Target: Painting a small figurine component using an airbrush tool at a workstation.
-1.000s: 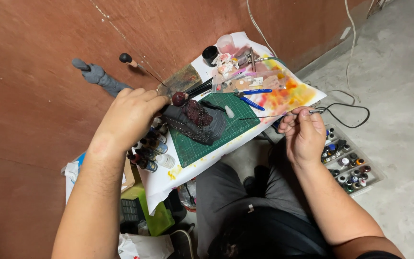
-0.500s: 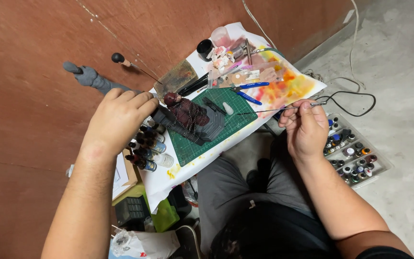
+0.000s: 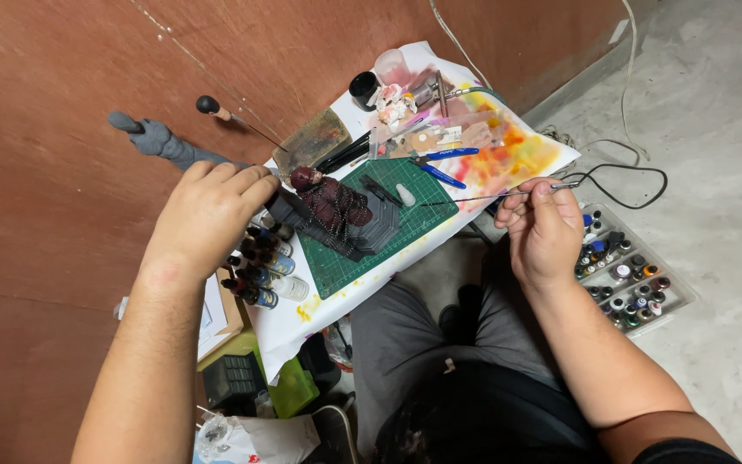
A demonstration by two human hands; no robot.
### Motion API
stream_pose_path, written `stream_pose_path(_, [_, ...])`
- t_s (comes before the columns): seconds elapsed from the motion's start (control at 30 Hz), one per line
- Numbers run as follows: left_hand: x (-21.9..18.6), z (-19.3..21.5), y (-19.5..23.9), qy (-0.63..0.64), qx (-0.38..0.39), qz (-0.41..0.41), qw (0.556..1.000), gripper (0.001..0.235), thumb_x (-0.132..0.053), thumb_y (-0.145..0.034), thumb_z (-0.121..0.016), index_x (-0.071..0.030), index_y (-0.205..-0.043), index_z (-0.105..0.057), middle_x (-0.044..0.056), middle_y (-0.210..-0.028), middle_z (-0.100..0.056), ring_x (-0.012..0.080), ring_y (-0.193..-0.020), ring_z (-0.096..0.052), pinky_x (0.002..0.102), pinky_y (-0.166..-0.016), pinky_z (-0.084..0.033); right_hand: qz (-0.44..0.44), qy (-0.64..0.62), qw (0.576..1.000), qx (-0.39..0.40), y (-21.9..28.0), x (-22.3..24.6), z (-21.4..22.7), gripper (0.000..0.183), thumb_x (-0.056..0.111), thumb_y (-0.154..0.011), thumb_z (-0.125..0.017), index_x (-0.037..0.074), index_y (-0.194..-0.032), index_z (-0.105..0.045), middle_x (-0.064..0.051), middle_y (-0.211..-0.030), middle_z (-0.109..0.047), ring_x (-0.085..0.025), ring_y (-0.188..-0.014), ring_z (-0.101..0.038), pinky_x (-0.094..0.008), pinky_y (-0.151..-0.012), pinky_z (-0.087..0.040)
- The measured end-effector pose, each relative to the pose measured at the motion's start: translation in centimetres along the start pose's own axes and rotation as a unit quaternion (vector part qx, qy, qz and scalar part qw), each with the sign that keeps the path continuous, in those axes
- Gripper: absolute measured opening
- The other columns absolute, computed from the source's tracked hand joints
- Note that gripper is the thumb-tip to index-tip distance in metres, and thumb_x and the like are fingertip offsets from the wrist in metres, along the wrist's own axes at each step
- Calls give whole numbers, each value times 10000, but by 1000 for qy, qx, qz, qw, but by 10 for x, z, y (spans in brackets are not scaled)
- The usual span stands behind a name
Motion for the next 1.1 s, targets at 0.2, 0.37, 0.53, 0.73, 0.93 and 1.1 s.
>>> stream_pose_path(0.2, [1,-2,-1,-1,15,13,1000,179,-179,-967,-638,-258,-1127,-652,-112,-1097,-690,107,-979,-645,281,-877,-493,-4,4,1000,-4,0,0,-1,213,198,-1124,-518,1,-1077,-584,-177,-782,-656,-223,-630,-723,-319,-589,-662])
stream_pose_path(0.37, [2,-7,-2,0,35,24,999,192,-195,-941,-639,-260,-1121,-657,-101,-1037,-673,124,-953,-619,280,-830,-482,-3,7,1000,-5,1,0,0,219,204,-1123,-521,0,-1078,-586,-174,-778,-653,-222,-625,-721,-324,-589,-664])
stream_pose_path(0.53, [0,-21,-5,21,64,46,997,234,-231,-894,-659,-252,-1128,-659,-75,-985,-654,140,-944,-612,293,-820,-489,-3,9,1000,-5,0,-3,2,214,200,-1126,-518,3,-1077,-587,-177,-773,-651,-226,-618,-720,-327,-584,-665])
stream_pose_path(0.73, [-7,-23,-16,69,95,85,989,262,-310,-910,-631,-185,-1132,-692,2,-992,-668,188,-962,-621,331,-834,-475,-2,8,1000,-2,0,-2,2,215,202,-1127,-521,10,-1070,-598,-180,-770,-659,-232,-624,-726,-338,-583,-669])
stream_pose_path(0.93, [-14,-23,-31,102,99,128,982,279,-390,-953,-618,-152,-1058,-717,40,-930,-701,215,-899,-656,354,-818,-477,-3,6,1000,8,-2,-3,7,213,208,-1122,-546,5,-1082,-596,-191,-781,-662,-247,-639,-734,-356,-599,-676])
stream_pose_path(1.1, [-23,-18,-42,151,99,163,970,325,-329,-943,-608,-124,-1173,-711,94,-900,-709,288,-875,-686,402,-812,-492,5,21,1000,5,-1,-2,7,225,231,-1120,-557,18,-1074,-610,-177,-779,-664,-232,-645,-731,-335,-597,-668])
Point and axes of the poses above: each hand's wrist, its own y-axis away from the middle knuckle, its own z-axis out of the back of the hand, x = y × z, the point moved 2 cm from there along -y, towards the middle knuckle
